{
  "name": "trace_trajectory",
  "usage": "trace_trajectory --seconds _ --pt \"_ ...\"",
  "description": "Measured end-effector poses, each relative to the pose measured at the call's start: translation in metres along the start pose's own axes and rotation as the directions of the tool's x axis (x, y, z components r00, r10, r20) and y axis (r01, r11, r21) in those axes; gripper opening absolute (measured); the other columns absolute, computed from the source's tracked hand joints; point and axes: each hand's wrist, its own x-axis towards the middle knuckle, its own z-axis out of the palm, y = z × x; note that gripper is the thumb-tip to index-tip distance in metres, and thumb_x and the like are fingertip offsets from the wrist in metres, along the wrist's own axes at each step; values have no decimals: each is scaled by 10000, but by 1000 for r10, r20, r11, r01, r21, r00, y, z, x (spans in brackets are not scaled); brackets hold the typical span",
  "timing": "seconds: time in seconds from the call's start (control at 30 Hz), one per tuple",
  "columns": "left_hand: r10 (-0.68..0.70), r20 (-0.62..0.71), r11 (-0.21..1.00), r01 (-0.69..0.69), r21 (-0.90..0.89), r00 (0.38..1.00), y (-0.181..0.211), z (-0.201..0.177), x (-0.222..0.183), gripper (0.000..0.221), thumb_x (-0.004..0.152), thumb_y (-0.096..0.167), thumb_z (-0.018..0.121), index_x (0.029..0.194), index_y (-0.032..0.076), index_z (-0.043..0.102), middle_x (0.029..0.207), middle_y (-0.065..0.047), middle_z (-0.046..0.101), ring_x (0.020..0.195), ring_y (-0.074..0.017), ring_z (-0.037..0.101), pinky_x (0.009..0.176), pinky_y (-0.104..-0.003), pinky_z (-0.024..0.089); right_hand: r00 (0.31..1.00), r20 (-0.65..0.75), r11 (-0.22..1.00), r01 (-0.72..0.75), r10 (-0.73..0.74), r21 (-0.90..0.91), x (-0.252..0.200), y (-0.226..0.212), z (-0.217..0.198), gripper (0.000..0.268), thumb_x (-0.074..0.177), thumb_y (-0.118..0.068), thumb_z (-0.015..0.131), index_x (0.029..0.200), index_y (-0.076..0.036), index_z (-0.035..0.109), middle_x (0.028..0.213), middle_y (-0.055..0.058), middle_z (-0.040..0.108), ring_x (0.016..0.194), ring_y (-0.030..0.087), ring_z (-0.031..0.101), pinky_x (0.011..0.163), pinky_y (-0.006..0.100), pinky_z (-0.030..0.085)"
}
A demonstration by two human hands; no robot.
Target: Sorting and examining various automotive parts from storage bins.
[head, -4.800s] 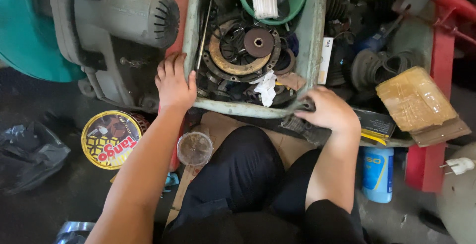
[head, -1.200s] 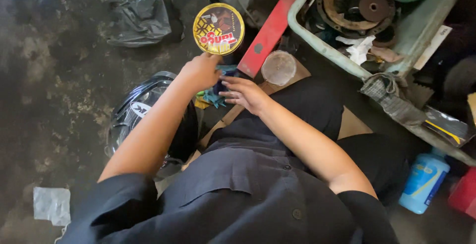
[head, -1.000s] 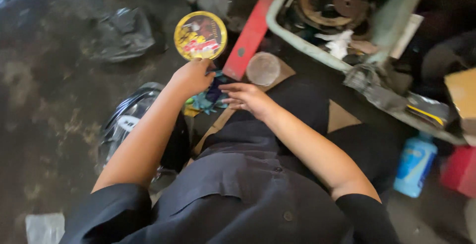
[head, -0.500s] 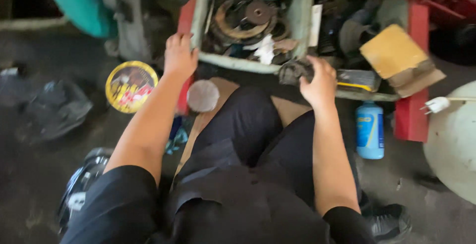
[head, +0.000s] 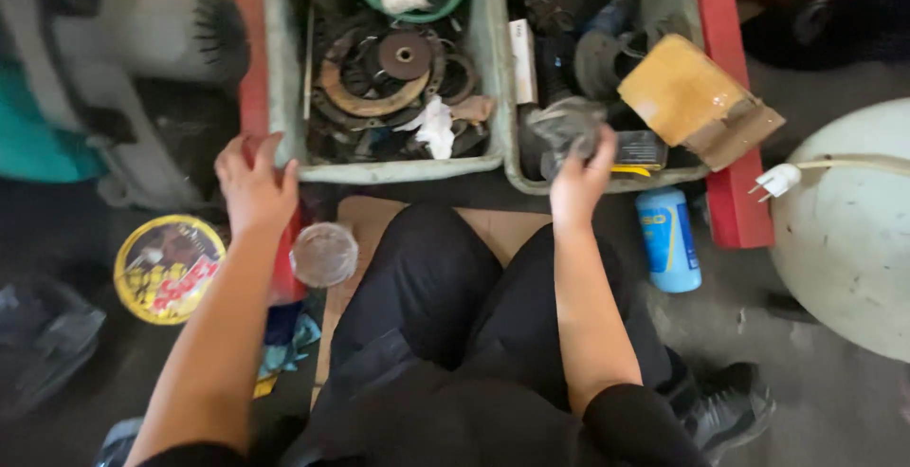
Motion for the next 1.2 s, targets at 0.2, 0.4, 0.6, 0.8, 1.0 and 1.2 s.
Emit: trace_trajectory --seconds 0.2,0.4,0.6,0.8,1.0,1.2 --pt "4 3 1000 -4 -2 1000 0 -2 -1 495 1009 278 732 1472 153 608 1492 -278 449 1362 -504 407 1162 -582 380 905 -168 684 -164 391 710 55 -40 -52 796 1015 -88 631 1596 -167 93 1630 136 329 1436 295 443 1197 455 390" --pt "-12 19 999 11 53 1000 -5 5 -1 546 990 295 726 1497 157 581 1493 -270 451 1361 -502 412 1159 -585 376 939 -163 691 -99 304 716 96 -38 -69 815 1009 -109 662 1624 -146 129 1639 142 323 1452 293 444 1229 458 361" --pt "-23 12 998 22 64 1000 -3 5 1 534 987 297 723 1485 164 581 1501 -250 462 1355 -492 424 1153 -581 388 982 4 916 -175 189 -362 83 50 -8 801 896 -360 856 1440 59 444 1450 444 200 1361 543 291 1133 534 290" --pt "-23 9 997 23 76 1000 -9 8 -1 547 964 303 728 1470 152 586 1488 -236 472 1357 -478 430 1146 -580 387 876 241 674 -121 418 -729 49 -17 13 506 893 -343 755 1222 18 626 1282 282 571 1151 481 608 941 541 518" --pt "-15 14 997 13 75 1000 -10 9 1 553 967 290 717 1483 153 570 1490 -236 473 1357 -474 435 1157 -570 390 885 264 740 -123 383 -661 62 -39 3 445 829 -348 780 1108 -17 677 1148 248 648 1076 459 622 906 520 510" --pt "-52 31 995 49 90 998 -11 12 3 559 953 291 706 1474 144 566 1481 -227 483 1338 -478 445 1134 -571 384 954 150 804 -126 258 -582 56 3 5 417 913 -336 761 1083 25 637 1135 268 622 1055 485 609 916 524 506"
